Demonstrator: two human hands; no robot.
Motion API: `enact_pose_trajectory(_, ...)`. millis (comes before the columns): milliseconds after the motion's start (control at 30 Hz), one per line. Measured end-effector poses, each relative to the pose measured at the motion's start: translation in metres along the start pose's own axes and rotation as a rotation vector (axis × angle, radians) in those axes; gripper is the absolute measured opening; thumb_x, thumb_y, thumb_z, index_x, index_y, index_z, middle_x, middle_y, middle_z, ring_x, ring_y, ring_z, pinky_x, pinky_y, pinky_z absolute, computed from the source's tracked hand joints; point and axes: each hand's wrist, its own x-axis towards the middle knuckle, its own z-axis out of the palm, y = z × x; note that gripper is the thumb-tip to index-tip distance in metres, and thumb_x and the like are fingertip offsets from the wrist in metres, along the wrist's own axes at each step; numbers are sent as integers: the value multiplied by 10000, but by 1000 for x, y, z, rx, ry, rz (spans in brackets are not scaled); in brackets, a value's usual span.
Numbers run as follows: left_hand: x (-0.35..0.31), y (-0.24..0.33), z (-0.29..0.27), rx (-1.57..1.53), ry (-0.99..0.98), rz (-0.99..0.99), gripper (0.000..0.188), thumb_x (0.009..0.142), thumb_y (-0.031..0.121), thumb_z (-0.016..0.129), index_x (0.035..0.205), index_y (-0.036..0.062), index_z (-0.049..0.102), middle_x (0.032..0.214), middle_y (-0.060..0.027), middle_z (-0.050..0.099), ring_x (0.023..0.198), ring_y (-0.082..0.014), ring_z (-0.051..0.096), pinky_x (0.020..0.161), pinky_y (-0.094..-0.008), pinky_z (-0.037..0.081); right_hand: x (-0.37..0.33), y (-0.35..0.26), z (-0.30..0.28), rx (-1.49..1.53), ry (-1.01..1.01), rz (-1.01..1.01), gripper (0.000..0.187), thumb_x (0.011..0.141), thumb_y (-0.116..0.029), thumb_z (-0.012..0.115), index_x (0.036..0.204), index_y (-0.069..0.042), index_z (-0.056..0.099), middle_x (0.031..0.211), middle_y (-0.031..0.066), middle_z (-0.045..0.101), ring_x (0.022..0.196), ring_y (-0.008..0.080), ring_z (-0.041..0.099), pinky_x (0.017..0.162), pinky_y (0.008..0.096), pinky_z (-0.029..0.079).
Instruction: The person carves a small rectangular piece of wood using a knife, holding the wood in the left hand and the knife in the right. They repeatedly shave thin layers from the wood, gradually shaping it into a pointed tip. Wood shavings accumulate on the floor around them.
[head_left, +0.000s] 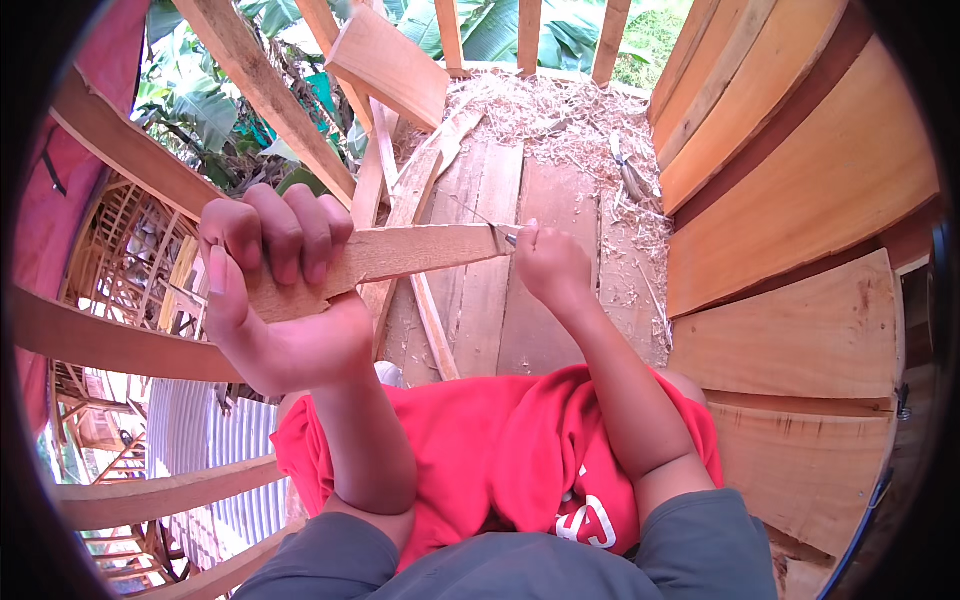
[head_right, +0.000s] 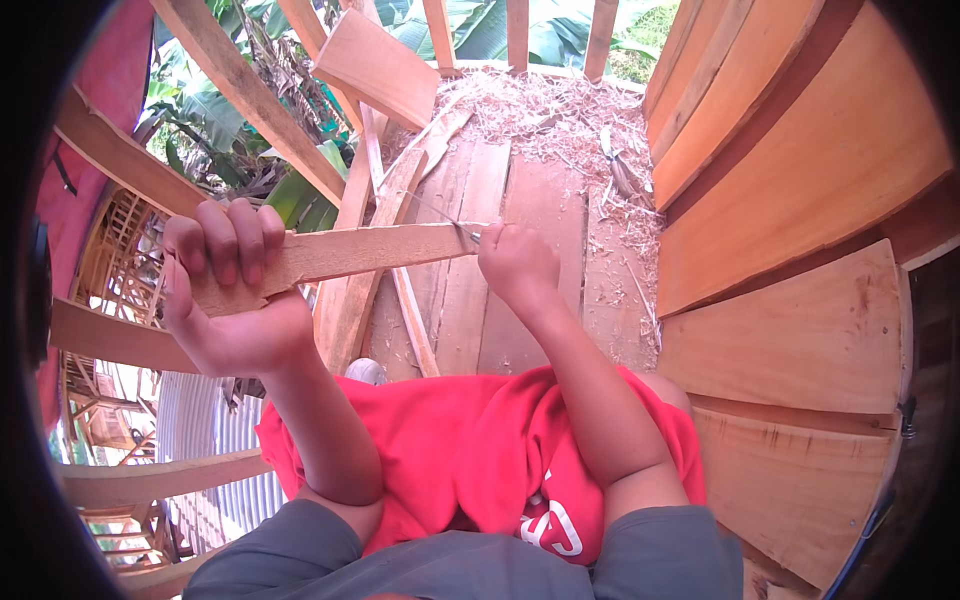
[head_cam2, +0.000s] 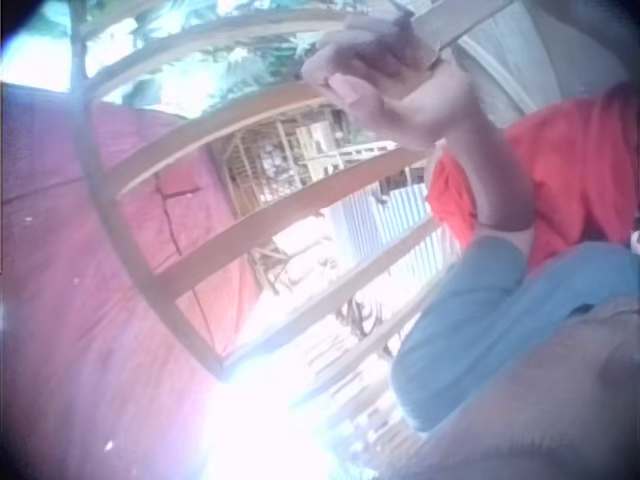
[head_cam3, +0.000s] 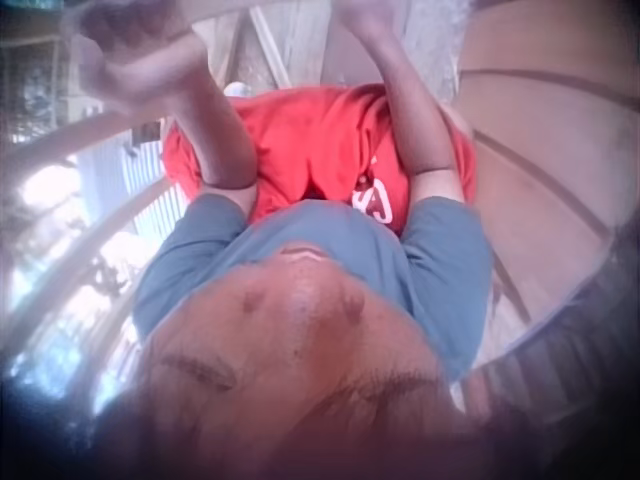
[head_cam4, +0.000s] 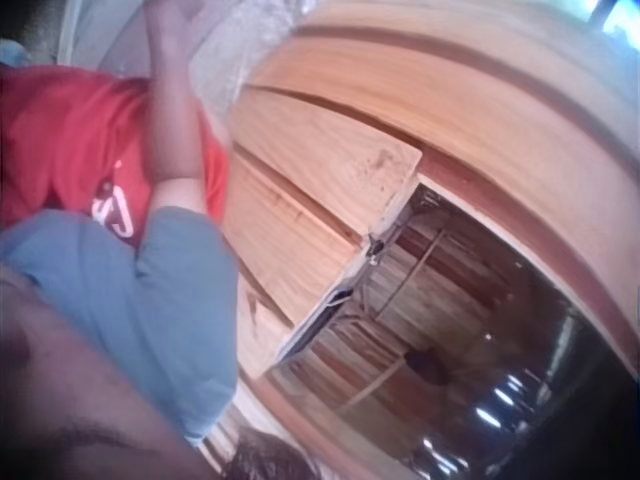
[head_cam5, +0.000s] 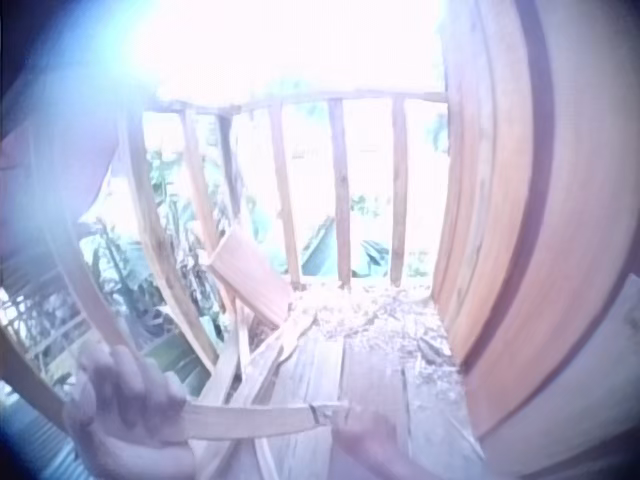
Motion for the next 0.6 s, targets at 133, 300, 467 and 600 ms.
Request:
enact_pose_trajectory(133, -18, -7, 8, -64, 6, -56, 248, 870, 305, 506, 788, 149, 332, 669, 9, 279, 587, -113, 285, 600, -293, 257, -16, 33, -9, -47, 0, 16, 545, 956, -328, 319, 780, 35, 686, 818, 291, 651, 803, 461, 640, 800, 550, 482)
enact_pose_trajectory(300, -10, 0, 8, -30, -44, -46, 267, 871, 317, 513, 785, 150, 324, 669, 9, 279, 588, -113, 283, 600, -294, 254, -13, 1, -13, -48, -6, 10, 538, 955, -320, 321, 786, 37, 686, 813, 283, 653, 816, 458, 640, 807, 553, 478)
enact_pose_trajectory(467, -8, -1, 9, 2, -22, -21, 283, 875, 325, 520, 784, 152, 316, 668, 9, 283, 588, -113, 286, 601, -291, 255, -4, -1, -16, -116, -20, 35, 547, 953, -329, 310, 810, 36, 691, 825, 281, 655, 829, 449, 643, 819, 544, 485)
enact_pose_trajectory(600, -6, -2, 8, -41, -86, -34, 279, 881, 327, 514, 788, 152, 318, 665, 9, 294, 586, -113, 289, 596, -291, 263, -6, 11, -8, -35, -17, -7, 553, 957, -325, 302, 811, 41, 691, 820, 284, 654, 827, 448, 644, 818, 538, 486)
